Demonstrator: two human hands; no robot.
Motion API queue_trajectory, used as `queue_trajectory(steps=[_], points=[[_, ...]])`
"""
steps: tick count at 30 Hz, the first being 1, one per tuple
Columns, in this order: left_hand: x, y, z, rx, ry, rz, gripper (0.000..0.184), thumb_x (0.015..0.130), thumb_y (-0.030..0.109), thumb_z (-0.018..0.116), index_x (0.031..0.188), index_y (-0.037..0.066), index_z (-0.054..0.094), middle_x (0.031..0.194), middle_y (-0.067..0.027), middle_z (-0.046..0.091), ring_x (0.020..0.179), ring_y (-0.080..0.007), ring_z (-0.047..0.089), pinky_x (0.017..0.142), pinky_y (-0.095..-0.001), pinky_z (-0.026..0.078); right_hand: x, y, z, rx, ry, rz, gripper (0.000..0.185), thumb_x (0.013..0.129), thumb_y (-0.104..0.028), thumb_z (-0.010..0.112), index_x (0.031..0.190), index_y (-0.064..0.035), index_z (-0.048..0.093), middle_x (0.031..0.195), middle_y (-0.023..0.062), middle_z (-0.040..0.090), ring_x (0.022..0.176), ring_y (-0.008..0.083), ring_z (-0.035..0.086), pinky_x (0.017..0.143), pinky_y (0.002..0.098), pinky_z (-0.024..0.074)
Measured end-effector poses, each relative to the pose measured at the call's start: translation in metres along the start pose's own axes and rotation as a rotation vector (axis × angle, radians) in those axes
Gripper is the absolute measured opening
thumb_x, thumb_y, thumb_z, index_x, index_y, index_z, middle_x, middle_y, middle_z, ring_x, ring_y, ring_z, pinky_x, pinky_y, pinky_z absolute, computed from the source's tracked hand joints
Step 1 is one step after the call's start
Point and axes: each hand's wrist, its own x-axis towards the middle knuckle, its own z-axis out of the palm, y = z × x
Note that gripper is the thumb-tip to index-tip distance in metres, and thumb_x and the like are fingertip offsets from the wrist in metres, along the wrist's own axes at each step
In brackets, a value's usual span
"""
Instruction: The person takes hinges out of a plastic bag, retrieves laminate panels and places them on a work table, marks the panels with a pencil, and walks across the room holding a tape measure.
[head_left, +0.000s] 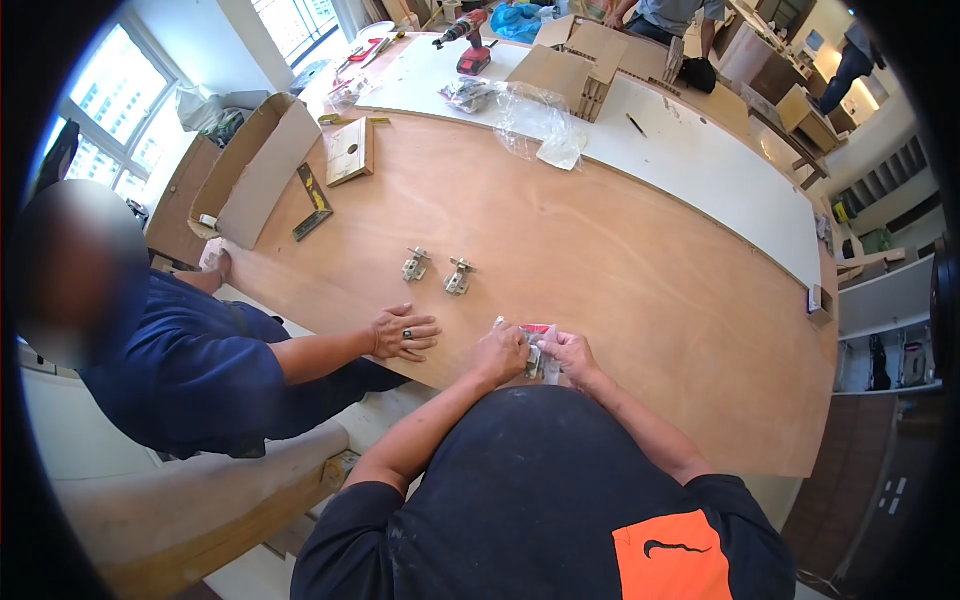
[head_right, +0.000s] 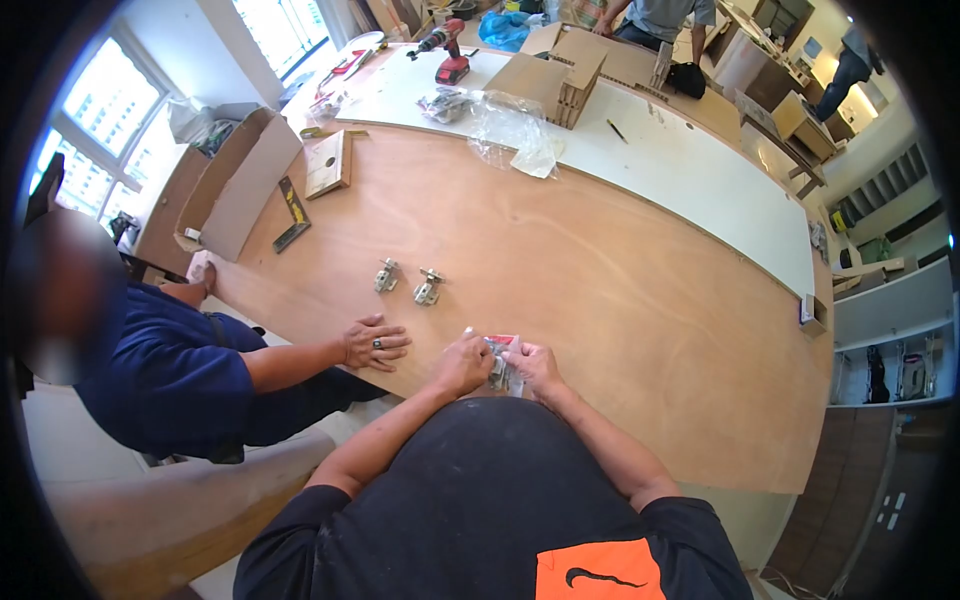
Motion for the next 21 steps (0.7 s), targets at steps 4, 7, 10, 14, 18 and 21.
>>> queue_trajectory(steps=[4, 7, 10, 14, 18, 21], points=[[0.000, -0.007, 0.012, 0.023, 0.062, 0.006, 0.015, 0.085, 0.016, 0.061, 0.077, 0.003, 0.063, 0.085, -0.0187, 0.064, 0.082, -0.0392, 0.064, 0.073, -0.0493, 0.052, 0.005, 0.009, -0.006, -0.050, 0.019, -0.003, 0.013, 0.088, -0.008, 0.071, 0.096, 0.0015, 0.070, 0.088, 0.0028, 0.069, 0.076, 0.0079, 0.062, 0.069, 0.0250, 0.0507], [0.000, -0.013, 0.016, 0.025, 0.080, 0.025, 0.015, 0.084, 0.016, 0.061, 0.076, 0.004, 0.063, 0.084, -0.0183, 0.064, 0.080, -0.0388, 0.064, 0.074, -0.0494, 0.052, 0.005, 0.011, -0.005, -0.018, 0.028, 0.032, 0.016, 0.087, -0.007, 0.072, 0.099, 0.0026, 0.070, 0.090, 0.0047, 0.071, 0.078, 0.0097, 0.064, 0.072, 0.0257, 0.0525], [-0.001, -0.012, 0.010, 0.031, 0.027, -0.014, 0.014, 0.083, 0.017, 0.062, 0.077, 0.004, 0.063, 0.087, -0.0176, 0.065, 0.082, -0.0380, 0.065, 0.074, -0.0484, 0.053, 0.003, 0.012, -0.006, -0.013, 0.025, 0.040, 0.021, 0.087, -0.007, 0.071, 0.104, 0.0045, 0.070, 0.093, 0.0064, 0.071, 0.080, 0.0118, 0.066, 0.073, 0.0270, 0.0538], [-0.007, -0.016, 0.003, -0.072, 0.073, -0.004, 0.014, 0.081, 0.017, 0.064, 0.077, 0.004, 0.064, 0.087, -0.0166, 0.066, 0.086, -0.0373, 0.065, 0.076, -0.0472, 0.052, -0.002, 0.013, -0.008, -0.096, 0.097, 0.055, 0.025, 0.090, -0.011, 0.069, 0.108, 0.0064, 0.070, 0.096, 0.0086, 0.072, 0.081, 0.0141, 0.066, 0.072, 0.0305, 0.0546], [-0.016, -0.044, 0.011, -0.037, 0.072, -0.072, 0.012, 0.081, 0.017, 0.065, 0.080, 0.005, 0.066, 0.092, -0.0171, 0.067, 0.088, -0.0369, 0.066, 0.078, -0.0465, 0.052, -0.002, 0.022, -0.019, -0.234, 0.093, 0.075, 0.026, 0.091, -0.015, 0.068, 0.106, 0.0060, 0.070, 0.095, 0.0084, 0.072, 0.080, 0.0145, 0.065, 0.070, 0.0330, 0.0538], [-0.021, -0.049, 0.009, 0.026, 0.057, -0.121, 0.013, 0.083, 0.018, 0.063, 0.083, 0.006, 0.067, 0.091, -0.0177, 0.067, 0.086, -0.0372, 0.066, 0.078, -0.0477, 0.052, 0.014, 0.053, -0.035, -0.244, 0.105, 0.111, 0.027, 0.092, -0.017, 0.069, 0.106, 0.0058, 0.070, 0.094, 0.0086, 0.072, 0.079, 0.0145, 0.065, 0.069, 0.0333, 0.0541]])
